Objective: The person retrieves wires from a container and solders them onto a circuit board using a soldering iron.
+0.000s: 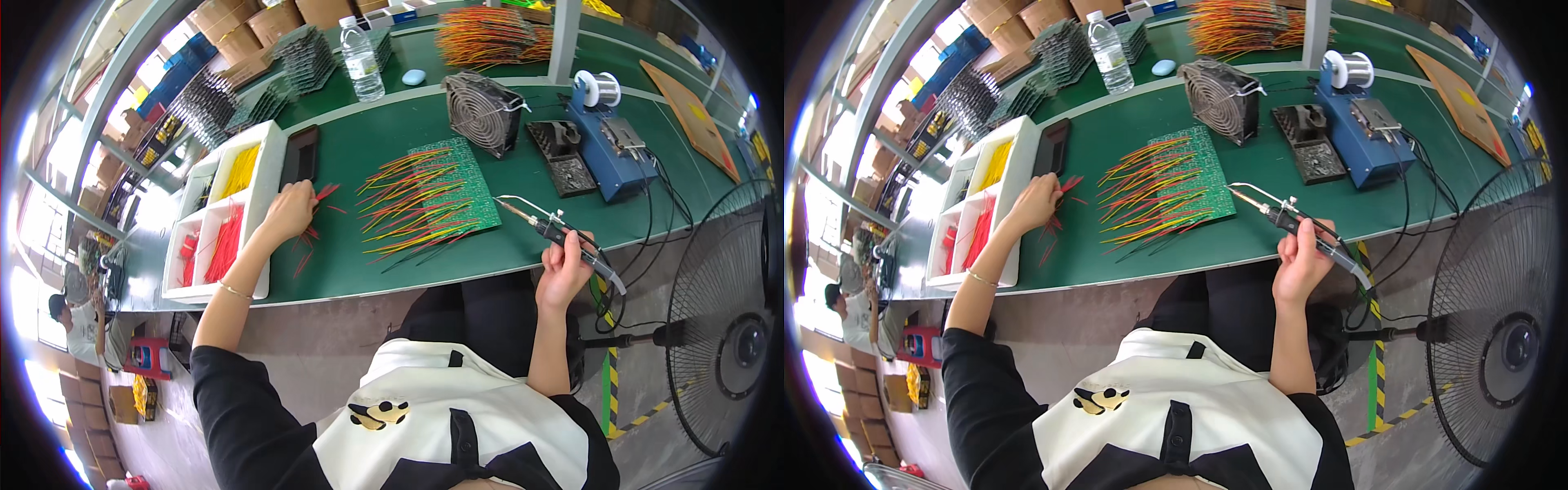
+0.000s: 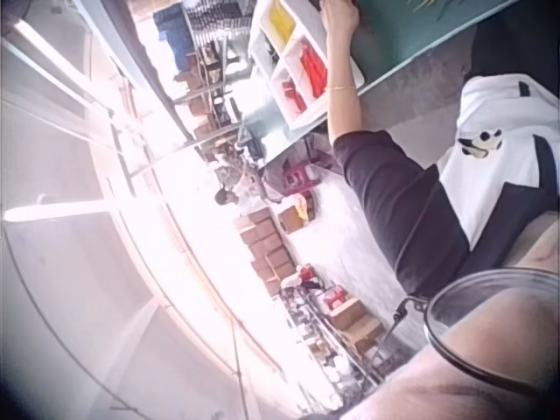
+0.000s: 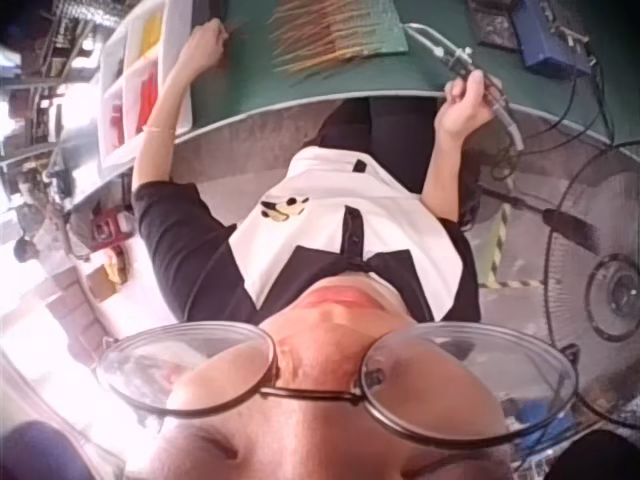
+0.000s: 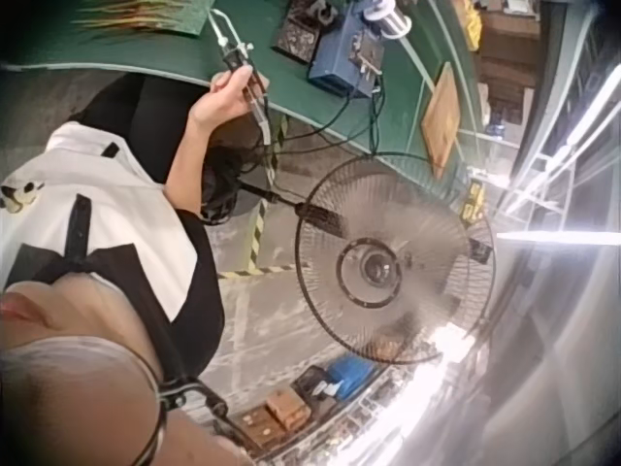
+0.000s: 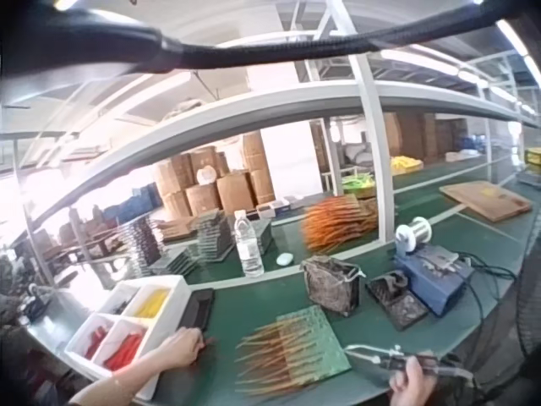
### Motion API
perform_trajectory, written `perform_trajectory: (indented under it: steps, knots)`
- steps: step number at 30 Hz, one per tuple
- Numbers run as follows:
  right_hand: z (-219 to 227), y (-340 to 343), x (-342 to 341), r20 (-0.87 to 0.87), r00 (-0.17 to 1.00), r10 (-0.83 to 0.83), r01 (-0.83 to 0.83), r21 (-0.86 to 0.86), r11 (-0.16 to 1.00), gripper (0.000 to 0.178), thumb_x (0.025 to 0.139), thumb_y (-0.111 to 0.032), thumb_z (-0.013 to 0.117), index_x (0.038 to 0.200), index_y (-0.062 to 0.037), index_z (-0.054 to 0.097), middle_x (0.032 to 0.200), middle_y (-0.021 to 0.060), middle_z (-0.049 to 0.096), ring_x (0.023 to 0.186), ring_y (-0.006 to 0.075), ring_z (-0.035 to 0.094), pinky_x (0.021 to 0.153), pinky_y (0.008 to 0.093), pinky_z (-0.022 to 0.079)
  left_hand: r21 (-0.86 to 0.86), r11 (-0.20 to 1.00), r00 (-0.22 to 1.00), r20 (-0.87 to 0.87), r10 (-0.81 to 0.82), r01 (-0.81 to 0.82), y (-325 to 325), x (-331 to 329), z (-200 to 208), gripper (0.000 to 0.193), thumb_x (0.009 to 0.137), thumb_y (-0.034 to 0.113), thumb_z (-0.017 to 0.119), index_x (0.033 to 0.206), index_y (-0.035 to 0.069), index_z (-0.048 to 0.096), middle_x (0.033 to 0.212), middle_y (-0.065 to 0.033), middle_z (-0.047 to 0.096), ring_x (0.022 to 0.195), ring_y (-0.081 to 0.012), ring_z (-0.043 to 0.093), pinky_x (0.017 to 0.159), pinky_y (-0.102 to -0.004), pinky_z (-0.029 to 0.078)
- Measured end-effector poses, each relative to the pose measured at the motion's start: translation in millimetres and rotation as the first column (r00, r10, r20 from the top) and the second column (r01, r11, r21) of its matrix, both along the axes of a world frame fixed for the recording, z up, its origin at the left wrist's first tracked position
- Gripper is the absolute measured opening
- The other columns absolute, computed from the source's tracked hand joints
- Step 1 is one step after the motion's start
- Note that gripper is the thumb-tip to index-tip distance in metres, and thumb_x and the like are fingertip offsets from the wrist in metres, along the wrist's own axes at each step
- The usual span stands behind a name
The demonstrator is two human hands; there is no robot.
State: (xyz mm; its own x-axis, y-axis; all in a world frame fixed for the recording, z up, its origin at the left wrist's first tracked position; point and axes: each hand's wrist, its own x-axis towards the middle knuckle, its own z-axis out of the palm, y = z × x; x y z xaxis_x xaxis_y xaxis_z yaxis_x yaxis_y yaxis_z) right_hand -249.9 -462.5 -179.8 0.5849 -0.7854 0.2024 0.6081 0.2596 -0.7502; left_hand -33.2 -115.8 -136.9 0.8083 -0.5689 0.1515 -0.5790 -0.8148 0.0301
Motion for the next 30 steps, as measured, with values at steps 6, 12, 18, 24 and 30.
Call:
perform_trajectory:
  steps: [6,12,18,24,30]
  knots:
    - [-2,-3,-5,0.003,1.000,-0.011,0.011,-0.009,1.000,0.012,0.087,-0.013,0.051,0.081,-0.0034,0.048,0.056,-0.0026,0.038,0.045,0.0019,0.031,0.039,0.0172,0.023,-0.142,0.976,0.981,-0.130,0.146,-0.165,4,7,27,0.010,0.075,0.012,0.059,0.079,0.004,0.053,0.069,-0.0174,0.058,0.071,-0.0347,0.057,0.065,-0.0418,0.045]
    - [-3,-6,-3,0.002,1.000,-0.015,0.015,0.000,1.000,0.012,0.087,-0.012,0.051,0.081,-0.0028,0.048,0.057,-0.0022,0.039,0.045,0.0020,0.031,0.039,0.0173,0.023,-0.363,0.925,0.986,-0.158,0.053,-0.108,-15,20,50,0.009,0.077,0.008,0.056,0.081,0.001,0.052,0.073,-0.0128,0.065,0.071,-0.0251,0.064,0.066,-0.0329,0.047]
    - [-1,-3,-2,0.001,1.000,-0.030,0.030,-0.005,1.000,0.013,0.088,-0.014,0.049,0.080,-0.0033,0.048,0.057,-0.0026,0.038,0.045,0.0020,0.030,0.040,0.0176,0.022,-0.545,0.821,0.954,-0.116,-0.276,0.171,-140,30,51,0.019,0.081,0.011,0.055,0.094,-0.002,0.061,0.077,-0.0085,0.067,0.074,-0.0137,0.064,0.067,-0.0251,0.047]
    - [1,-2,-5,-0.050,0.998,-0.042,0.043,0.002,0.999,0.015,0.089,-0.016,0.047,0.080,-0.0042,0.047,0.054,-0.0032,0.034,0.045,0.0029,0.028,0.041,0.0187,0.022,-0.597,0.767,0.964,0.042,-0.263,0.236,-200,31,-10,0.012,0.075,0.013,0.059,0.081,0.007,0.067,0.075,-0.0145,0.064,0.070,-0.0318,0.061,0.068,-0.0368,0.049]
    - [2,-11,-6,-0.010,1.000,-0.029,0.029,0.001,1.000,0.012,0.088,-0.013,0.048,0.082,-0.0031,0.048,0.058,-0.0023,0.038,0.047,0.0023,0.031,0.041,0.0183,0.023,-0.600,0.772,0.970,0.036,-0.239,0.212,-194,-15,-20,0.012,0.077,0.008,0.059,0.085,0.003,0.066,0.088,-0.0114,0.065,0.077,-0.0269,0.063,0.071,-0.0317,0.050]
